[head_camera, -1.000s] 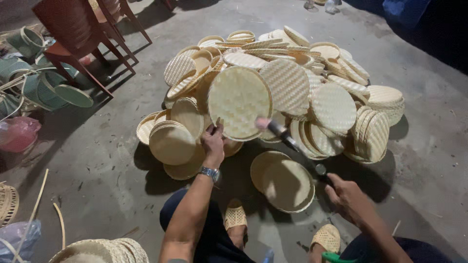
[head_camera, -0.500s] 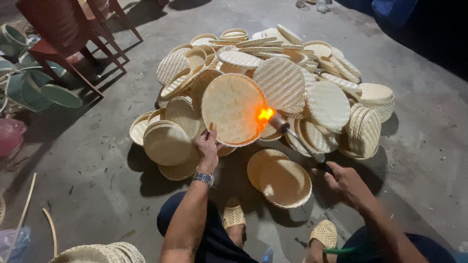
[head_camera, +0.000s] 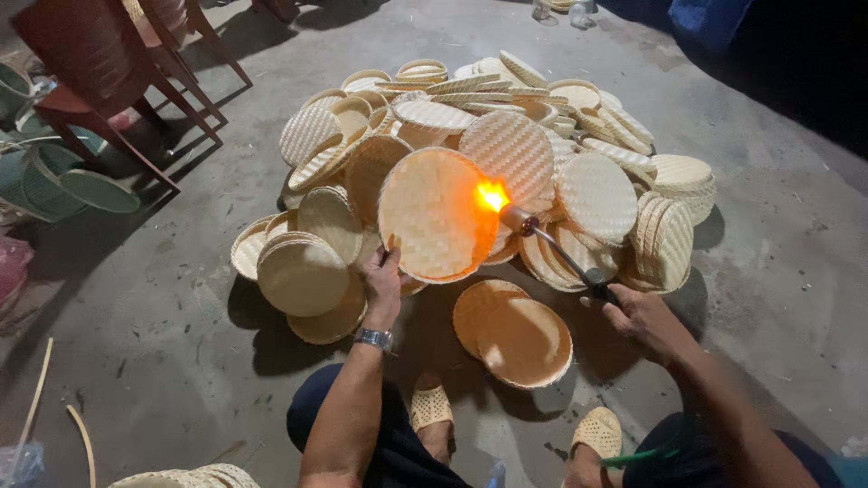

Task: The person uses a handheld torch to singe the surface of woven bamboo trays, handling them one by one from a pile on the floor and moving them aside after treating both sides.

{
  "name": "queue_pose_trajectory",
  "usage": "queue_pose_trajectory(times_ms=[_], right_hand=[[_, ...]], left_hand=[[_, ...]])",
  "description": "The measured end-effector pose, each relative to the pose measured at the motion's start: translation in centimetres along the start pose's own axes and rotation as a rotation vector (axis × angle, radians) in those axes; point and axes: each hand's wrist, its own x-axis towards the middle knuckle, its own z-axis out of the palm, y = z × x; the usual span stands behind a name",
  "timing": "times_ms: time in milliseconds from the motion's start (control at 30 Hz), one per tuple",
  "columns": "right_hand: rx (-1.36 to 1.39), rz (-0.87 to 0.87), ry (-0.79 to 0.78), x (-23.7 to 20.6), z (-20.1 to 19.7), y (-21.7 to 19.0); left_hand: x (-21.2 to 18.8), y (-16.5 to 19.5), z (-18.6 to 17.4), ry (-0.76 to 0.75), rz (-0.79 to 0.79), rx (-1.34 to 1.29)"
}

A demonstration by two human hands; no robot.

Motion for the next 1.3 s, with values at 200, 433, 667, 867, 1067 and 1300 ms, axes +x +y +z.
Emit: queue_pose_trajectory(times_ms=[200,433,667,867,1067,1300], right_hand=[[0.034,-0.119,0.101,0.7,-0.2,0.6],[0.028,0.108,-0.007,1.4,-1.1,0.2],[0.032,0.031,0.016,1.0,-2.5,-1.5],[0.009,0.077,0.014,0.9,-3.5,-3.9],[0.114,0.126,-0.049,1.8,-3.5,-6.4],[0.062,0.076,-0.080,2.5,-3.0,-7.3]], left_hand=[[-1.4,2.3,1.2,-0.041,-0.006,0.034],[-2.3,3.6,2.0,-0.057,-0.012,0.147],[-1.7,2.5,1.6,-0.100,0.045,0.201],[-1.9,2.5,1.5,-0.180,0.006,0.180],[-2.3,2.4,2.0,-0.218,0.203,0.339],[-3.2,3.7,3.0,-0.162,0.204,0.512]])
